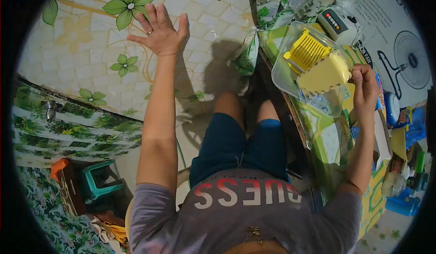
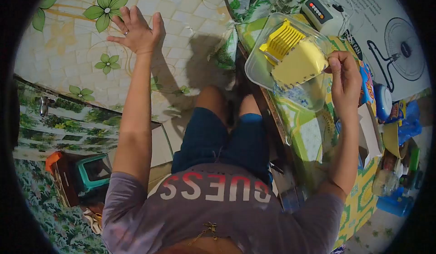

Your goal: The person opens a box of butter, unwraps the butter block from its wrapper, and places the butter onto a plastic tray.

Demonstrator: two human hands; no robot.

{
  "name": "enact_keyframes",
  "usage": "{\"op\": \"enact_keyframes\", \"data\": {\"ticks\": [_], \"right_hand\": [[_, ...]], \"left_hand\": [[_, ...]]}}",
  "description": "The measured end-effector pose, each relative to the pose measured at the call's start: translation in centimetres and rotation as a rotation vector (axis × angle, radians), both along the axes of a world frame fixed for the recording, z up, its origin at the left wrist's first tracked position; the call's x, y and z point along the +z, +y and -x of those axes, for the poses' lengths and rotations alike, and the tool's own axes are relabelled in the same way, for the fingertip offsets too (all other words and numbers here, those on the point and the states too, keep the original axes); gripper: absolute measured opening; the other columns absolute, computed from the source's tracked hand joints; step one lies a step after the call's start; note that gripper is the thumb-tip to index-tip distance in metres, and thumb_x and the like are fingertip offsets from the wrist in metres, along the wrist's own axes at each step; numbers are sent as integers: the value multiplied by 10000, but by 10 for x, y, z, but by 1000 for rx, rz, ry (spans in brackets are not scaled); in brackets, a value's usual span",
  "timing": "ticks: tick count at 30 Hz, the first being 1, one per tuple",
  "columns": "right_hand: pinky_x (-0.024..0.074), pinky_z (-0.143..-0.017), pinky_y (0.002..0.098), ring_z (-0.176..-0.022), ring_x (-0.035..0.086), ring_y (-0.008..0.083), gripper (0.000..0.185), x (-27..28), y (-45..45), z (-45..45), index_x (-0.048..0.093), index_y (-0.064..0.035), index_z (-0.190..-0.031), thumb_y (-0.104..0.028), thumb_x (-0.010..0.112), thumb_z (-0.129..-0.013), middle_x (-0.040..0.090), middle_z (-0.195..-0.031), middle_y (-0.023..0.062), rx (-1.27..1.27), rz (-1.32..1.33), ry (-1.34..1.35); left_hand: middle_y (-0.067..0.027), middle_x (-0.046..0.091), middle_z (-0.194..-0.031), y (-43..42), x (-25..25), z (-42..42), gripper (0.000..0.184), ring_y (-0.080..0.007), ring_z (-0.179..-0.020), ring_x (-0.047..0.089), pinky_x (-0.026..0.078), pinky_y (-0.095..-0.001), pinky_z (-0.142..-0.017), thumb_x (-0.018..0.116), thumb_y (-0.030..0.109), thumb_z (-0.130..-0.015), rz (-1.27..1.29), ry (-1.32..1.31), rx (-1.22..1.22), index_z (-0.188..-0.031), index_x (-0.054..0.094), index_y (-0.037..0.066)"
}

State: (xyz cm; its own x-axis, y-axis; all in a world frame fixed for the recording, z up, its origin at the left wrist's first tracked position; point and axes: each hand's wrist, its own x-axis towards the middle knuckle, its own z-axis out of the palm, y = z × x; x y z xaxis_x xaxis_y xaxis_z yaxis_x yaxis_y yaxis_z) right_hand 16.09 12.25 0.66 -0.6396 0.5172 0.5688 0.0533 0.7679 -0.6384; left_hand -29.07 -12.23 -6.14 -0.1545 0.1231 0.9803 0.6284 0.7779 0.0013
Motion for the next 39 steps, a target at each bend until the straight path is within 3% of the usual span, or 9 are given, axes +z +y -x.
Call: {"op": "enact_keyframes", "data": {"ticks": [7, 13, 14, 17, 20, 24, 27, 36, 39], "right_hand": [[533, -730, 265, -826, 583, 109, 197, 2, -6, 0, 575, 24, -1020, -164, 519, -1016, 579, -915, 51, -13, 13, 21], [531, -682, 263, -765, 601, 108, 193, -1, -3, 5, 596, 23, -1006, -164, 546, -1004, 619, -903, 56, -38, 112, 76], [533, -681, 265, -775, 605, 109, 177, -2, -1, 3, 597, 17, -1019, -153, 558, -995, 621, -907, 60, -40, 112, 51], [530, -676, 264, -775, 604, 106, 155, 5, -10, 5, 602, 12, -1023, -134, 566, -987, 624, -907, 64, -67, 76, 21], [521, -667, 258, -758, 604, 106, 143, 10, -14, 5, 607, 12, -1015, -122, 576, -977, 622, -894, 65, -66, 108, -2], [503, -635, 270, -715, 608, 134, 142, 17, -19, 4, 605, 12, -986, -128, 587, -966, 615, -867, 82, -56, 107, -37], [487, -631, 297, -694, 604, 171, 153, 19, -19, 5, 610, 10, -945, -141, 590, -961, 614, -838, 105, -82, 43, -48], [474, -647, 310, -709, 586, 195, 161, 27, -27, 0, 621, 9, -937, -152, 615, -943, 607, -807, 115, -128, 38, -77], [465, -640, 313, -707, 578, 203, 162, 31, -30, -2, 617, 13, -931, -149, 612, -942, 605, -807, 121, -115, 7, -97]], "left_hand": [[46, 207, -1602, -1, 2, -6, 782, -263, -1505, 52, -96, -751, -1043, 568, 645, -812, -14, -52, -25, -1447, 388, 225], [-50, 300, -1564, 1, 8, -24, 758, -352, -1492, 65, -117, -765, -1015, 594, 597, -808, -68, -227, -163, -1409, 429, 166], [-128, 301, -1556, 6, 8, -33, 764, -411, -1481, 69, -111, -748, -1033, 641, 524, -804, -84, -286, -192, -1404, 416, 109], [-176, 270, -1561, 38, 4, -76, 790, -434, -1476, 66, -96, -718, -1063, 688, 452, -796, -260, -273, -486, -1414, 393, 58], [-197, 412, -1480, 77, -15, -136, 829, -414, -1433, 267, -65, -678, -1098, 706, 438, -794, -184, -199, -746, -1430, 372, 26], [-159, 571, -1333, 78, 8, -231, 778, -287, -1295, 501, -2, -617, -1139, 691, 475, -803, 199, -647, -1174, -1395, 432, 42], [-122, 630, -1244, 88, 24, -251, 609, -309, -1204, 565, 45, -629, -1134, 668, 441, -832, 234, -754, -1314, -1304, 525, 84], [-82, 662, -1057, 158, -15, -187, 275, -293, -1082, 605, 311, -646, -1003, 654, 274, -819, 503, -436, -858, -1053, 650, 131], [-96, 670, -1003, 169, 0, -183, 225, -309, -1008, 630, 421, -552, -908, 638, 257, -823, 532, -561, -1010, -997, 674, 118]]}}
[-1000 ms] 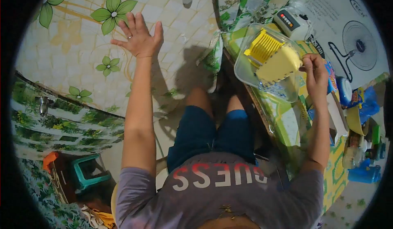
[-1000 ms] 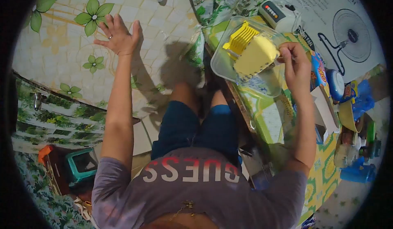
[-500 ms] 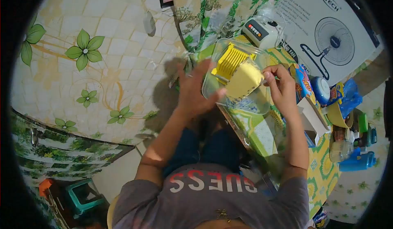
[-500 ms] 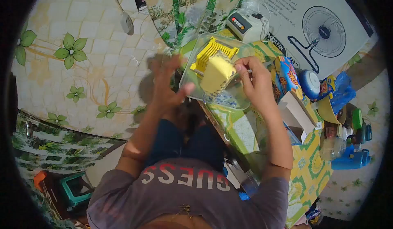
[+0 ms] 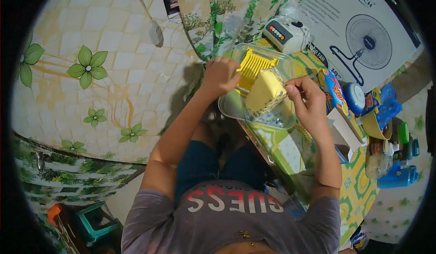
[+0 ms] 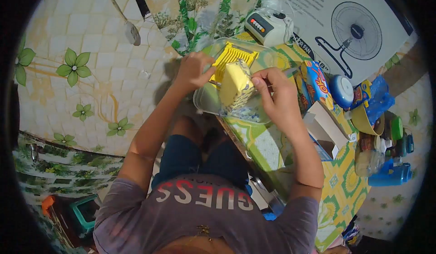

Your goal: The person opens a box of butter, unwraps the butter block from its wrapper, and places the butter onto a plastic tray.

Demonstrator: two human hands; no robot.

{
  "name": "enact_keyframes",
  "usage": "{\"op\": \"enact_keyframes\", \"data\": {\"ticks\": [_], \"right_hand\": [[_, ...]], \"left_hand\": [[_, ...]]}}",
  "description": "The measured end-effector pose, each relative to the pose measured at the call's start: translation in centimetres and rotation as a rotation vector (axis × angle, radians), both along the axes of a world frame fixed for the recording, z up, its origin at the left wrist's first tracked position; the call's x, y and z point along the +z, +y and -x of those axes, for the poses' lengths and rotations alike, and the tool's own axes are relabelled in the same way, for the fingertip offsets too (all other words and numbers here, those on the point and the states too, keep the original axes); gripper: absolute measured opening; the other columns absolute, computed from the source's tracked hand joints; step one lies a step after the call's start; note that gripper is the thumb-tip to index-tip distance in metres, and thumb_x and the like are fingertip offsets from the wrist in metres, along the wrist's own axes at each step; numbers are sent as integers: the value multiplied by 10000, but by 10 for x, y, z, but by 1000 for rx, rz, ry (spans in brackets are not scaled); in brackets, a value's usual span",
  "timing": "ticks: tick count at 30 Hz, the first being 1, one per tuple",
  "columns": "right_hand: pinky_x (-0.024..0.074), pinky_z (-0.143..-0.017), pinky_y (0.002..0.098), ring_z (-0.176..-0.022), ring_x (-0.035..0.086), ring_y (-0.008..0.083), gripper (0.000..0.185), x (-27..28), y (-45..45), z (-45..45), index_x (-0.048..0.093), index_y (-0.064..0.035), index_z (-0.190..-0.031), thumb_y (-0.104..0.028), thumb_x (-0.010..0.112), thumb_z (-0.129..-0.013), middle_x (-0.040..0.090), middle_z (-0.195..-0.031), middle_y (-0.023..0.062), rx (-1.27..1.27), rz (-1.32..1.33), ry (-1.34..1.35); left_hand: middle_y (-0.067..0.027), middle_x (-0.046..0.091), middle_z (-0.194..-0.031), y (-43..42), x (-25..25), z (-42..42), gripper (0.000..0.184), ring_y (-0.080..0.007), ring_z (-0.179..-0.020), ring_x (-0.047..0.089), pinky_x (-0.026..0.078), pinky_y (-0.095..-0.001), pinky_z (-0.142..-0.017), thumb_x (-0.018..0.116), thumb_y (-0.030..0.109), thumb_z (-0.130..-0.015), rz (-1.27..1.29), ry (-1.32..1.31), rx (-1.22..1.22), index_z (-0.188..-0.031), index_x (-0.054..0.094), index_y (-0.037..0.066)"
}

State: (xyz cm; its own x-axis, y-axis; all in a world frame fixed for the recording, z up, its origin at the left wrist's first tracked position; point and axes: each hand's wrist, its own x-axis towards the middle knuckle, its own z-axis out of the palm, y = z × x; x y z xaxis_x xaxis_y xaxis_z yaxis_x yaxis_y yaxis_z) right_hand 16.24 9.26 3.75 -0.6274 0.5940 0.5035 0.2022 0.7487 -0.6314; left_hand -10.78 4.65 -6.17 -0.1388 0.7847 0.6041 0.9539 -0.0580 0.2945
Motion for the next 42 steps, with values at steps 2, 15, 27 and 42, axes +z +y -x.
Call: {"op": "enact_keyframes", "data": {"ticks": [2, 15, 27, 42], "right_hand": [[457, -630, 316, -698, 572, 211, 160, 1, -2, 0, 611, 15, -921, -143, 607, -943, 601, -805, 125, -11, -24, -10], [462, -604, 352, -648, 584, 272, 136, 18, -21, -13, 616, 17, -913, -119, 627, -923, 597, -774, 156, -2, -4, -147], [485, -674, 396, -728, 621, 343, 139, 23, -28, -15, 631, 16, -925, -122, 637, -909, 624, -816, 188, -9, -13, -170], [481, -631, 376, -669, 617, 319, 161, 22, -19, -17, 637, 21, -944, -133, 647, -898, 638, -815, 198, 16, 70, -126]], "left_hand": [[-137, 680, -949, 1, 14, -6, 204, -330, -911, 647, 474, -460, -837, 638, 222, -828, 71, -177, -100, -967, 676, 77], [-63, 685, -734, 97, 47, -17, 262, -179, -591, 625, 482, -304, -497, 651, 183, -828, 901, -468, -606, -1030, 706, 25], [-151, 702, -803, 164, 8, -68, 481, -251, -653, 624, 479, -409, -581, 708, 407, -736, 815, 189, -754, -920, 721, -37], [-156, 650, -710, 120, 36, -85, 295, -237, -615, 606, 454, -381, -558, 715, 337, -728, 665, 308, -778, -825, 723, 59]]}}
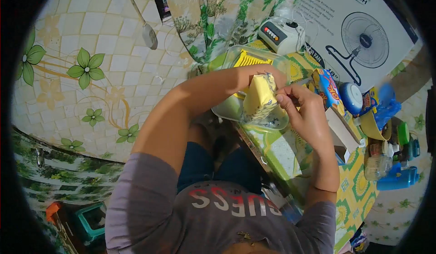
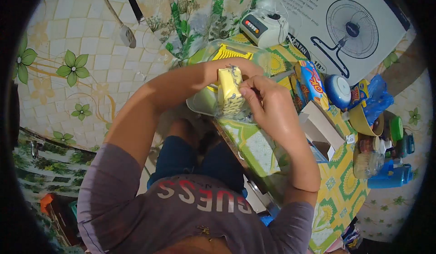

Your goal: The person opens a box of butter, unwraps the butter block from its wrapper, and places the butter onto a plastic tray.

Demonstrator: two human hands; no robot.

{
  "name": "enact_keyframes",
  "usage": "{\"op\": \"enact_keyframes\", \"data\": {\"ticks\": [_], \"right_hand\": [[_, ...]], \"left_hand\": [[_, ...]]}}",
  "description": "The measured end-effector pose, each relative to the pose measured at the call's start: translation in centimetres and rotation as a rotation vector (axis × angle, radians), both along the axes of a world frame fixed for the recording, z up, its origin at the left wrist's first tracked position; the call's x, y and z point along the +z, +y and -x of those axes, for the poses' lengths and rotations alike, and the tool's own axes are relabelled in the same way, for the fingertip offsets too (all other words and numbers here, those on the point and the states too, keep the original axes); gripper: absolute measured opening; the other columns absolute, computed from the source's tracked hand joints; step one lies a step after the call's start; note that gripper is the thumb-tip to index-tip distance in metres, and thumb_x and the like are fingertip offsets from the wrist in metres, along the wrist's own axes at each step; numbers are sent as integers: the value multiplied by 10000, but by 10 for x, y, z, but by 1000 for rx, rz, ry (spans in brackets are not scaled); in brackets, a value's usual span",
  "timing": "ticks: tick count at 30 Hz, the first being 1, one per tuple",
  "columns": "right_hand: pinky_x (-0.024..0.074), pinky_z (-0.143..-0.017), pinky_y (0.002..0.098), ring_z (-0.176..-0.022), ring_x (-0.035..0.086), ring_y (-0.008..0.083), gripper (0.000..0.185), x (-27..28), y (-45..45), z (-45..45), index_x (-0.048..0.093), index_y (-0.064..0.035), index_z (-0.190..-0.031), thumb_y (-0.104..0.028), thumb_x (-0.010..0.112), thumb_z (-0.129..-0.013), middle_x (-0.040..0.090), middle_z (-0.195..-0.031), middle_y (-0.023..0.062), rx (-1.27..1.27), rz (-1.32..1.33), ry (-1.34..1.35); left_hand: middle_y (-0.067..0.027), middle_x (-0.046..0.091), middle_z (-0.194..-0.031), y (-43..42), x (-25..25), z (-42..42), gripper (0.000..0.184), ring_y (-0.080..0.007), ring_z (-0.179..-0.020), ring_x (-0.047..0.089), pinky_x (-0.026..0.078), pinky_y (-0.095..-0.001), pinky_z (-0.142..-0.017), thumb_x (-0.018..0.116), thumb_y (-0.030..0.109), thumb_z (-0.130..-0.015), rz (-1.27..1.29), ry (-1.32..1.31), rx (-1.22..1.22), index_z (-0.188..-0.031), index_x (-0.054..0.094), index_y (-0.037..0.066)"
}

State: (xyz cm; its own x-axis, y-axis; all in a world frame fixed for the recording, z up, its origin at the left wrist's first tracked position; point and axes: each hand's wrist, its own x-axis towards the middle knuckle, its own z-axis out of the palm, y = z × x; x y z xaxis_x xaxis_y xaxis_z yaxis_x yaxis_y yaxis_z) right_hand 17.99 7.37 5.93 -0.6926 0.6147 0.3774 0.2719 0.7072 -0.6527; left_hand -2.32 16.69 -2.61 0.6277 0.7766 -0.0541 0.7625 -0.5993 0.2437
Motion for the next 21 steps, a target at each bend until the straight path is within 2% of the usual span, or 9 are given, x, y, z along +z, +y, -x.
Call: {"op": "enact_keyframes", "data": {"ticks": [2, 3, 6, 9, 12, 14, 17, 20, 21], "right_hand": [[478, -614, 361, -648, 614, 298, 161, 0, 0, 0, 638, 22, -945, -132, 649, -897, 638, -811, 196, -7, 11, -2], [478, -613, 358, -643, 612, 290, 161, 0, 0, 0, 634, 24, -943, -129, 650, -896, 636, -807, 193, -10, 6, -3], [475, -608, 350, -627, 602, 270, 164, 0, 2, 1, 624, 31, -935, -125, 653, -894, 631, -793, 185, -8, -5, -6], [467, -594, 340, -607, 585, 246, 175, 0, 4, 2, 611, 39, -924, -129, 653, -896, 622, -765, 168, 1, -16, -4], [446, -571, 309, -588, 562, 182, 183, 0, 5, 3, 605, 41, -911, -135, 655, -899, 607, -713, 130, -10, -3, -3], [428, -559, 285, -581, 543, 131, 184, 0, 7, 4, 610, 35, -903, -142, 658, -901, 602, -681, 95, -18, 78, -4], [408, -549, 258, -589, 518, 74, 182, -14, 18, 6, 621, 20, -891, -158, 655, -911, 603, -662, 48, -8, 201, 65], [429, -562, 242, -605, 556, 67, 191, -25, 22, 13, 633, 13, -897, -176, 655, -916, 623, -683, 28, -65, 242, 168], [439, -570, 235, -618, 574, 68, 196, -25, 21, 15, 635, 16, -900, -178, 656, -917, 627, -686, 26, -79, 283, 197]], "left_hand": [[-135, 655, -699, 55, -28, 5, 341, -235, -615, 610, 460, -381, -559, 717, 367, -723, 156, 18, -33, -816, 721, 39], [-117, 641, -677, 61, -27, 4, 341, -224, -603, 597, 452, -377, -550, 713, 367, -727, 217, -1, 22, -784, 707, 31], [-50, 567, -578, 32, 29, -7, 349, -169, -542, 531, 405, -359, -501, 690, 332, -753, 354, -114, 342, -633, 641, 7], [-27, 575, -586, 12, 66, 5, 388, -134, -532, 517, 393, -329, -495, 684, 368, -761, 368, -134, 437, -631, 629, 7], [-23, 561, -574, 3, 68, 38, 416, -132, -490, 491, 384, -316, -459, 685, 397, -779, 248, -258, 336, -610, 608, 25], [-24, 545, -562, -20, 71, 58, 353, -117, -440, 456, 350, -296, -406, 691, 360, -787, 233, -429, 348, -654, 607, 43], [-29, 542, -554, -80, 85, 73, 285, -97, -417, 463, 338, -263, -379, 688, 332, -814, 303, -575, 514, -798, 617, 56], [-26, 543, -544, -146, 88, 75, 246, -86, -415, 476, 357, -243, -382, 657, 269, -863, 204, -718, 746, -972, 611, 54], [-28, 555, -567, -165, 81, 76, 239, -85, -412, 468, 355, -244, -380, 637, 218, -869, 170, -833, 739, -1035, 603, 50]]}}
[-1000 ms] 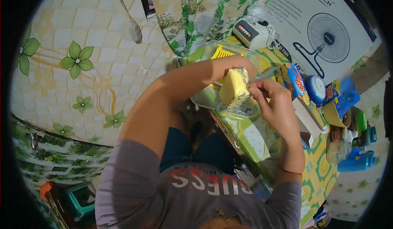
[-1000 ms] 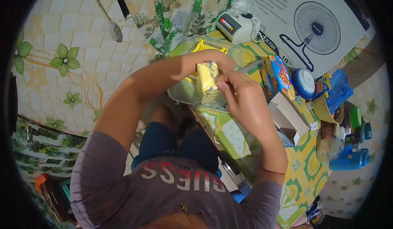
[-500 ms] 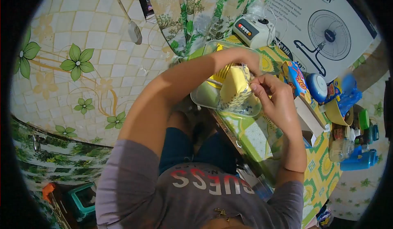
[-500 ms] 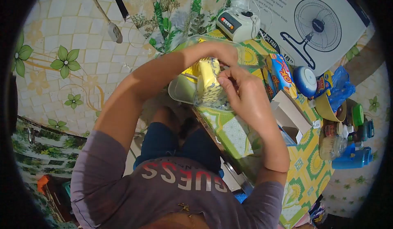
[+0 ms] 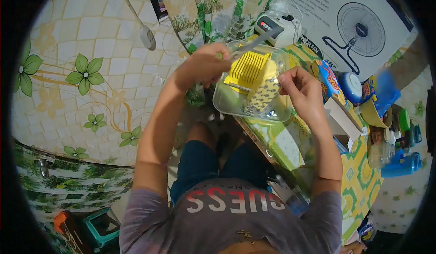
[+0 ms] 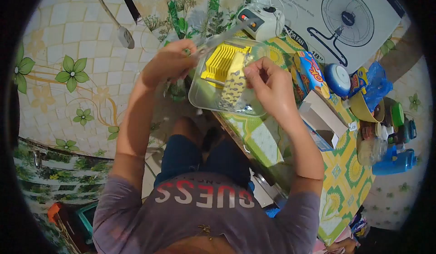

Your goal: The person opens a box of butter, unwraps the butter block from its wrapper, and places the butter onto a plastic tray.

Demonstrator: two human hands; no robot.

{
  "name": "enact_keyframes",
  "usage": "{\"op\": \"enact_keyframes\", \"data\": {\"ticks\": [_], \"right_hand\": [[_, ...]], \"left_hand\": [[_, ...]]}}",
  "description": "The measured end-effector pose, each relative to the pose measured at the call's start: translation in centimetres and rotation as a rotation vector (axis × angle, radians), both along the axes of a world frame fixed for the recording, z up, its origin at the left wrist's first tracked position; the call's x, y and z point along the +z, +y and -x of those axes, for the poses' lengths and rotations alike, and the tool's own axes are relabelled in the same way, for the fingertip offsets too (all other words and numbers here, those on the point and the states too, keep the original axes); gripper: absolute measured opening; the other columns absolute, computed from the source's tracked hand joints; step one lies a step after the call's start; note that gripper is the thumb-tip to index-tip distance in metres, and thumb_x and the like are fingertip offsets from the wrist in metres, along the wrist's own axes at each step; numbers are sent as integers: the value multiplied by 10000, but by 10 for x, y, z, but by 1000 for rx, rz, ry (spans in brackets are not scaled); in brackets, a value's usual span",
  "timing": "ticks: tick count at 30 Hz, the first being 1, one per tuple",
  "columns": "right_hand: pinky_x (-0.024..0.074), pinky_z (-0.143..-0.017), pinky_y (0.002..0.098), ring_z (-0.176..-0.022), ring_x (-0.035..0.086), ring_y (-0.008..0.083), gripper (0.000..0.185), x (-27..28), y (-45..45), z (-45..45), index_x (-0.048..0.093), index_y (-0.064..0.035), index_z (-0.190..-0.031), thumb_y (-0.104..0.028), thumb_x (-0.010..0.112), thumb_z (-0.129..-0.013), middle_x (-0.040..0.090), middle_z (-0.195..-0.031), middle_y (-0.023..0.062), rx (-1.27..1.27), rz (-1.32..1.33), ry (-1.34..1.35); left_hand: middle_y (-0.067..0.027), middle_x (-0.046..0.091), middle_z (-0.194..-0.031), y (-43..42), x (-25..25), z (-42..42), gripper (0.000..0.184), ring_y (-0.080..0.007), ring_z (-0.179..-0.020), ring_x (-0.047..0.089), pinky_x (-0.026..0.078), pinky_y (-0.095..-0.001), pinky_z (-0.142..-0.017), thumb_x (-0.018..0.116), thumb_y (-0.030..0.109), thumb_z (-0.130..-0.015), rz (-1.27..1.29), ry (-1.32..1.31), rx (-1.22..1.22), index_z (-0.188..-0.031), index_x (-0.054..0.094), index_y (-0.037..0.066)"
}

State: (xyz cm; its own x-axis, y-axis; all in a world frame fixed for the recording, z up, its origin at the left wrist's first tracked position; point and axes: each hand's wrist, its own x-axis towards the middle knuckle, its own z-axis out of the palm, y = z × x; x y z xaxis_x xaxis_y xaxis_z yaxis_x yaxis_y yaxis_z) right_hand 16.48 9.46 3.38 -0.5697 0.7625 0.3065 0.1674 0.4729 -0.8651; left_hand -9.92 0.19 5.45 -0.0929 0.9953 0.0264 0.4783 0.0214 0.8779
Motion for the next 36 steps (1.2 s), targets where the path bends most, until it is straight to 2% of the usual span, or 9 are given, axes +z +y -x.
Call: {"op": "enact_keyframes", "data": {"ticks": [4, 10, 13, 16, 19, 22, 25, 34, 36], "right_hand": [[486, -605, 219, -664, 633, 78, 206, 7, -7, 11, 643, 28, -918, -176, 667, -915, 645, -706, 25, 1, 185, 98], [527, -634, 223, -664, 651, 92, 189, 10, -9, 20, 652, 31, -942, -152, 678, -905, 659, -752, 34, 77, 293, 83], [528, -634, 227, -660, 655, 95, 193, 11, -9, 23, 652, 30, -942, -157, 679, -902, 656, -756, 33, 92, 301, 78], [528, -635, 232, -669, 661, 98, 199, 9, -9, 25, 646, 29, -938, -166, 672, -906, 652, -757, 33, 86, 313, 101], [521, -620, 234, -650, 647, 95, 202, 10, -10, 24, 626, 24, -938, -176, 653, -924, 638, -749, 30, 82, 299, 83], [506, -590, 239, -610, 611, 90, 212, 6, -6, 21, 596, 11, -933, -198, 627, -946, 603, -731, 19, 127, 255, 51], [478, -558, 242, -580, 568, 83, 235, 6, -5, 18, 568, -7, -917, -234, 599, -966, 561, -713, 5, 156, 238, -23], [423, -514, 236, -555, 521, 70, 258, -5, -2, 23, 546, -33, -856, -260, 572, -975, 535, -698, -2, 175, 159, 48], [425, -514, 236, -555, 519, 69, 253, -6, -6, 26, 546, -34, -846, -251, 572, -973, 534, -689, -5, 150, 153, 75]], "left_hand": [[-55, 599, -676, -61, -31, -27, 219, -90, -436, 509, 374, -228, -373, 607, 93, -863, -183, -400, 236, -1070, 605, 24], [-59, 616, -763, -105, -53, -70, 290, -88, -622, 559, 445, -243, -558, 595, 140, -938, -213, -558, 375, -1207, 559, 34], [-82, 616, -763, -108, -54, -79, 277, -107, -702, 569, 458, -273, -631, 586, 173, -959, -334, -207, 338, -1192, 539, 31], [-105, 618, -757, -105, -55, -90, 273, -151, -664, 596, 471, -314, -614, 577, 193, -959, -330, -215, 318, -1175, 524, 35], [-2, 557, -685, -104, -54, -101, 323, -49, -545, 507, 423, -245, -475, 551, 170, -976, -210, -334, 266, -1267, 485, 46], [-8, 548, -637, -101, -49, -112, 415, -59, -493, 494, 428, -248, -472, 553, 148, -960, -198, -233, 208, -1346, 439, 46], [-157, 602, -657, -102, -44, -116, 509, -286, -591, 625, 461, -382, -565, 565, 171, -919, -103, -175, 199, -1387, 420, 36], [-202, 594, -659, -99, -45, -128, 639, -325, -589, 630, 475, -404, -577, 537, 163, -913, -192, -166, 118, -1457, 290, -64], [-102, 590, -662, -95, -52, -131, 641, -157, -571, 565, 461, -308, -556, 544, 130, -930, -263, -167, 119, -1490, 271, -22]]}}
